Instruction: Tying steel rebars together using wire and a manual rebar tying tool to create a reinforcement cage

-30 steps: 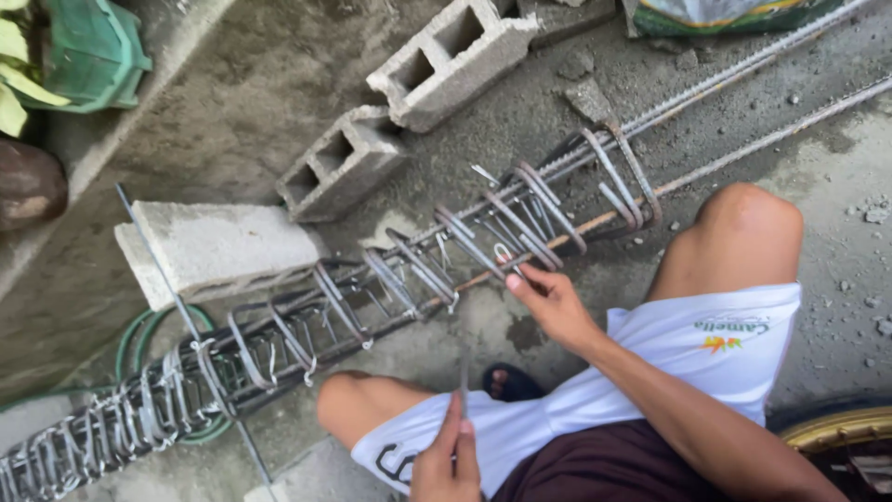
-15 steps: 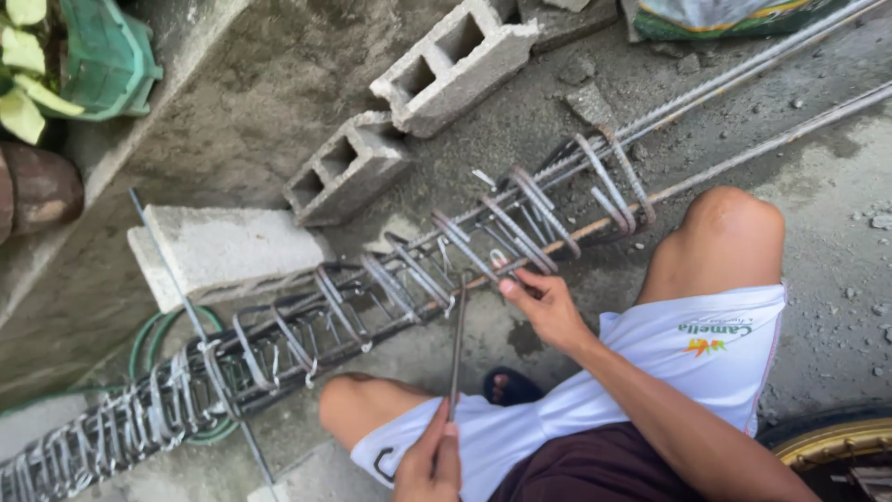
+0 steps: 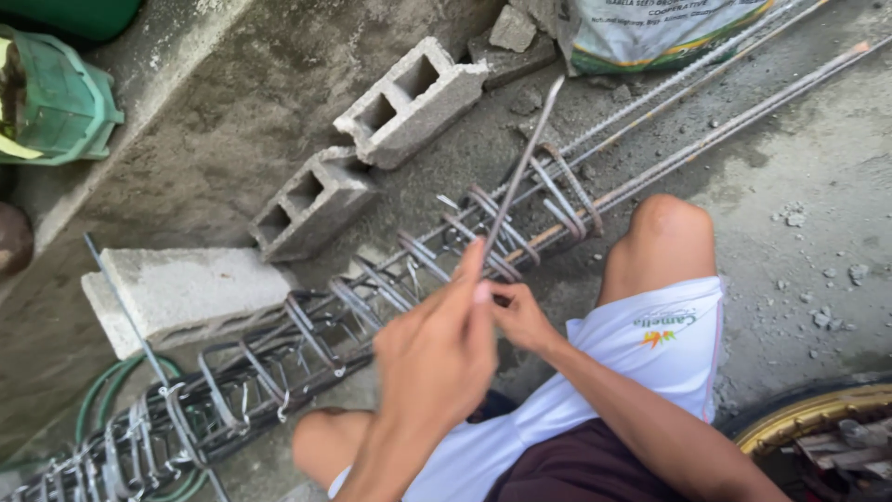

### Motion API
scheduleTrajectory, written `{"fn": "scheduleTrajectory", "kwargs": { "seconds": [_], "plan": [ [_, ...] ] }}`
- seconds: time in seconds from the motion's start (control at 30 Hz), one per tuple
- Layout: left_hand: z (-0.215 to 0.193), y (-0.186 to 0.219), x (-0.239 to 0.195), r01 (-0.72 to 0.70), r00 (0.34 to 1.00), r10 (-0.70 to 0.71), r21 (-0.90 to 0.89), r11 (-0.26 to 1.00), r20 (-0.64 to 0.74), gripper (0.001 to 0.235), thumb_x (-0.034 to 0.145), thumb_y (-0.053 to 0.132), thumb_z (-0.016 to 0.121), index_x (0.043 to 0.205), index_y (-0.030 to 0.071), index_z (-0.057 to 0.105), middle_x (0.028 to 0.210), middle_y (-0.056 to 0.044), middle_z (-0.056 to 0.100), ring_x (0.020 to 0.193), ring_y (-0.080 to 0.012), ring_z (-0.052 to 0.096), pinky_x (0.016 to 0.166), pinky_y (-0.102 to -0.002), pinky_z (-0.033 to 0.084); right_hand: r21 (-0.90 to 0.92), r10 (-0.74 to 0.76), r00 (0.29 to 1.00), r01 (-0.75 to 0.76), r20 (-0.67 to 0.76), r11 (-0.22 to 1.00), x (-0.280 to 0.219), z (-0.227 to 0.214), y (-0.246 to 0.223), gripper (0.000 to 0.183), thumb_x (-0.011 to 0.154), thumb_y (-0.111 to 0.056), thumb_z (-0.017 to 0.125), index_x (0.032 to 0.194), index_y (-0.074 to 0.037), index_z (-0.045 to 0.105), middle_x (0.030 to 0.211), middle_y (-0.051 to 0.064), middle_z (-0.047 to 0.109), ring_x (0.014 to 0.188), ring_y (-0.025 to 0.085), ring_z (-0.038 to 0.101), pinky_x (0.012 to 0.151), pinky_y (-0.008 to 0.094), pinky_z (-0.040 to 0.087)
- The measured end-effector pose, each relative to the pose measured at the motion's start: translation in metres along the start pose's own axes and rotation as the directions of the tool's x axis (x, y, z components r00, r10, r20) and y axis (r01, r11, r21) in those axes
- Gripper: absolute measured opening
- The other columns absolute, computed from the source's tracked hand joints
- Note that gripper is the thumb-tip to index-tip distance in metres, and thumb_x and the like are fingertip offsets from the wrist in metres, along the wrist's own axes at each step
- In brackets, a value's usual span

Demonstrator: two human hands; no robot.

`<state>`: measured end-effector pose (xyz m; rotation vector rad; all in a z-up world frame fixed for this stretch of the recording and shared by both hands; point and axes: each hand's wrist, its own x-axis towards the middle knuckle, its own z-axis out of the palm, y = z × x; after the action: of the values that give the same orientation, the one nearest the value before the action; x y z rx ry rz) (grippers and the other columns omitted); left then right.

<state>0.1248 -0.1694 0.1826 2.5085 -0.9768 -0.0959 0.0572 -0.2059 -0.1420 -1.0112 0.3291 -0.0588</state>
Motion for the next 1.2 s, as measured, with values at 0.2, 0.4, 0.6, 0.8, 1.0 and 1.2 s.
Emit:
{"fn": "scheduleTrajectory", "kwargs": {
  "seconds": [0.2,0.4,0.6,0.8,1.0,1.2],
  "plan": [
    [0.083,-0.024,0.037,0.063,0.744,-0.086,0.059,0.996,0.662,0.039,0.086,0.033,0.047,0.112,0.017,0.071,0.083,-0.013,0.076,0.087,-0.0443,0.076,0.073,-0.058,0.057,0.247,-0.105,0.952,0.18,-0.289,0.952,0.007,0.026,-0.049,0.05,0.11,-0.018,0.036,0.159,-0.013,0.032,0.102,0.004,0.062,0.091,0.012,0.059,0.082,0.022,0.047],
    [0.025,0.003,0.094,-0.075,0.853,0.01,0.103,0.992,0.522,0.049,0.088,0.03,0.044,0.13,0.021,0.069,0.078,-0.022,0.075,0.087,-0.047,0.075,0.074,-0.063,0.057,0.125,-0.066,0.963,0.101,-0.262,0.987,-0.008,0.008,-0.021,0.04,0.104,-0.018,0.048,0.143,-0.013,0.044,0.094,0.003,0.064,0.085,0.012,0.058,0.077,0.024,0.047],
    [0.098,-0.029,0.065,-0.254,0.756,0.081,0.177,0.951,0.65,0.032,0.074,0.034,0.059,0.092,0.016,0.08,0.075,-0.012,0.077,0.085,-0.0363,0.078,0.073,-0.052,0.061,-0.019,-0.087,0.971,0.085,-0.222,0.996,0.012,-0.017,0.005,0.03,0.098,-0.019,0.06,0.127,-0.013,0.056,0.086,0.002,0.066,0.079,0.011,0.058,0.071,0.027,0.048],
    [0.006,-0.004,0.095,-0.149,0.825,0.071,0.095,0.984,0.561,0.041,0.088,0.026,0.047,0.108,0.005,0.076,0.084,-0.028,0.075,0.091,-0.051,0.074,0.079,-0.065,0.055,-0.122,-0.052,0.975,0.025,-0.218,0.992,0.0,-0.027,0.036,0.02,0.092,-0.019,0.072,0.11,-0.013,0.068,0.078,0.001,0.068,0.072,0.011,0.058,0.066,0.029,0.048],
    [0.051,-0.03,0.063,-0.25,0.745,0.081,0.164,0.954,0.662,0.033,0.082,0.02,0.051,0.095,0.008,0.079,0.083,-0.022,0.077,0.09,-0.0434,0.076,0.078,-0.057,0.059,-0.246,-0.065,0.983,0.022,-0.171,0.969,0.018,-0.03,0.04,0.012,0.086,-0.02,0.084,0.094,-0.013,0.079,0.071,0.001,0.07,0.066,0.01,0.058,0.061,0.032,0.049],
    [-0.027,-0.03,0.076,-0.212,0.817,0.043,0.231,0.95,0.575,0.048,0.098,0.025,0.041,0.142,0.01,0.051,0.092,-0.02,0.076,0.089,-0.0469,0.075,0.081,-0.063,0.055,-0.228,-0.012,0.99,-0.02,-0.139,0.973,0.012,0.002,-0.004,0.015,0.09,-0.026,0.083,0.096,-0.013,0.084,0.076,0.001,0.073,0.072,0.008,0.058,0.063,0.026,0.05]
  ]
}}
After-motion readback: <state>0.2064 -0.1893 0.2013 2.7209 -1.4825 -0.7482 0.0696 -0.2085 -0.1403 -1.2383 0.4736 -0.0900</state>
